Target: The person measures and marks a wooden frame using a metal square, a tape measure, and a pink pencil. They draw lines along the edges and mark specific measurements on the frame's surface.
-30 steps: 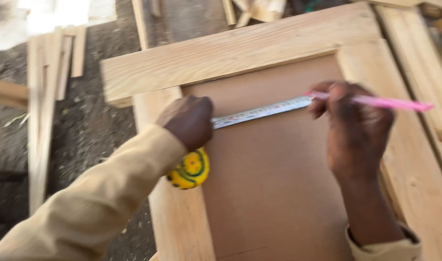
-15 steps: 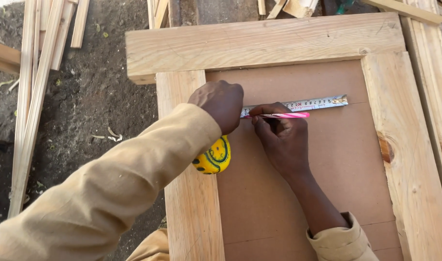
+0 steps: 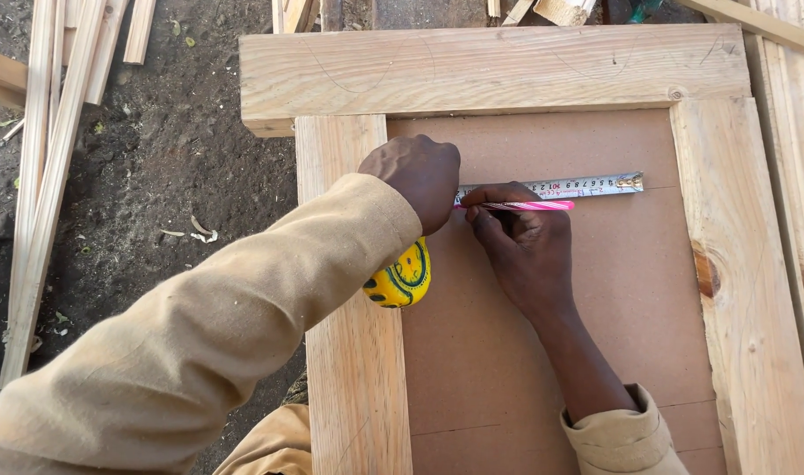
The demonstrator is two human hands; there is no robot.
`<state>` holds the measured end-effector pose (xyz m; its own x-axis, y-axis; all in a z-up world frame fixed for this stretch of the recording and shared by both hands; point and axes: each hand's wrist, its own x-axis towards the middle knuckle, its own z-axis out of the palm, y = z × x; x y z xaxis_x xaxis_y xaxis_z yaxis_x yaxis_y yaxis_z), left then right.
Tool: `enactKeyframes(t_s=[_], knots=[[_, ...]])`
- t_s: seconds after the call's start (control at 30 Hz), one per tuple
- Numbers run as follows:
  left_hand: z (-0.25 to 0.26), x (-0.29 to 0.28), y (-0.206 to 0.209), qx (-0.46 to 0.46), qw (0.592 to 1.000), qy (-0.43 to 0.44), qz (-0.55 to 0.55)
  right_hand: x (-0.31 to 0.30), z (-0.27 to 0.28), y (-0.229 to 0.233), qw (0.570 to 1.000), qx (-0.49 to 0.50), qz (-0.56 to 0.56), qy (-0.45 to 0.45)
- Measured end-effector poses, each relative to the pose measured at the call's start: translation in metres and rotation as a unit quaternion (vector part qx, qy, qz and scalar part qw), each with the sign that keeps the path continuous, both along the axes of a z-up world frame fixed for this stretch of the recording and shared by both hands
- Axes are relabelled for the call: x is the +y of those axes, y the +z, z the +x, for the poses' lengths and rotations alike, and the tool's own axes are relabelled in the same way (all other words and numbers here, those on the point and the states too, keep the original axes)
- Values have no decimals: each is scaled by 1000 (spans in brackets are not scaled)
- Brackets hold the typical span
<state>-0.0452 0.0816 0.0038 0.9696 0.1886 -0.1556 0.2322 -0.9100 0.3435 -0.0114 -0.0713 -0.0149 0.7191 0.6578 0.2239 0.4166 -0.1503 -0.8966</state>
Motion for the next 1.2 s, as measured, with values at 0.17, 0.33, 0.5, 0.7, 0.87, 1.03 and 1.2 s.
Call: enactKeyframes(t_s=[0.17, 0.33, 0.5, 0.7, 0.87, 1.03, 1.2], knots=[[1, 1, -2, -3, 1000, -2, -2, -1, 2, -2, 1000, -7, 0, 7], [-3, -1, 7, 3, 1000, -2, 5, 0, 1, -3, 1000, 0, 2, 2], [-3, 0, 5, 2, 1000, -9, 7, 1, 1, 0, 1000, -6, -7, -2], [-5, -2, 2, 4, 1000, -1, 10, 0, 1, -1, 1000, -4, -1, -7], [-1, 2, 2, 2, 1000, -19, -1, -14, 2, -2, 994, -33, 82, -68], [-12, 2, 4, -11, 998, -49, 24, -52, -48, 5, 995, -72, 23, -66], [-13, -24, 14, 126, 992, 17, 2, -143, -160, -23, 998, -59, -1, -22]])
